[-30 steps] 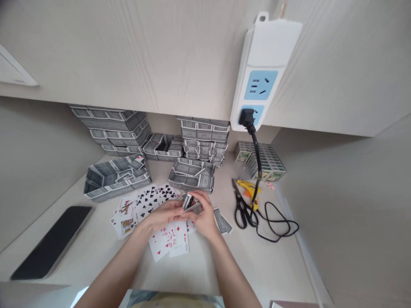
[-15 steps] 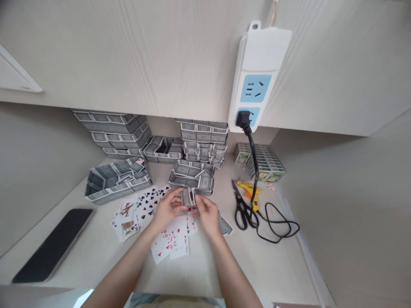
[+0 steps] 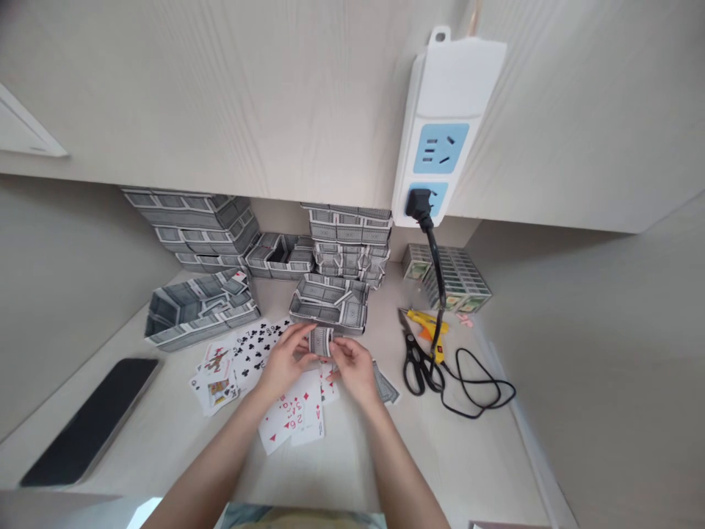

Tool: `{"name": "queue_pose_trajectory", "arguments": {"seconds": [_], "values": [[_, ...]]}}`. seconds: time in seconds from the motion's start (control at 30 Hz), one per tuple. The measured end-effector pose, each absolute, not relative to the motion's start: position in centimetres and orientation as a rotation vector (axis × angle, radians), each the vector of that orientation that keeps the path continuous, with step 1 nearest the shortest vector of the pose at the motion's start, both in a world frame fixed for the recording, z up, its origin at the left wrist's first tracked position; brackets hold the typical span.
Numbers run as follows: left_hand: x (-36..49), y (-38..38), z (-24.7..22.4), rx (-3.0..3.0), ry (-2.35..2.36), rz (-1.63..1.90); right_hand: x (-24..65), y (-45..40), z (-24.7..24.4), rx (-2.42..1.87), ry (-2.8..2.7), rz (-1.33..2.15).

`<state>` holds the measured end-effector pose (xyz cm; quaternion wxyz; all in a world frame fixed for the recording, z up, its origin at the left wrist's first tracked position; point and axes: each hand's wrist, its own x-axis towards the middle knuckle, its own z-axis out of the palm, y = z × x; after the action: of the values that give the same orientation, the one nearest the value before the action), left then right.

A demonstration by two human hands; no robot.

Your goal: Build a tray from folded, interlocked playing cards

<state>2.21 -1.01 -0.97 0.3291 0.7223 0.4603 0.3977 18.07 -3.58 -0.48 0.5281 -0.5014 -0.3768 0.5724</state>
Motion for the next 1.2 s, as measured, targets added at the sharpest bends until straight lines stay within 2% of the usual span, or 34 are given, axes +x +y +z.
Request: {"name": "queue_pose_trajectory", "arguments": {"seconds": [0.63, 1.2], "values": [[2.8, -1.4, -1.1, 1.788, 1.083, 0.973, 17.9, -3.7, -0.9, -1.254, -0.958, 1.3], [2.6, -1.3, -1.4, 1.874, 1.205, 1.046, 17.4, -3.8, -1.6, -1.21, -1.058, 1.242]]}}
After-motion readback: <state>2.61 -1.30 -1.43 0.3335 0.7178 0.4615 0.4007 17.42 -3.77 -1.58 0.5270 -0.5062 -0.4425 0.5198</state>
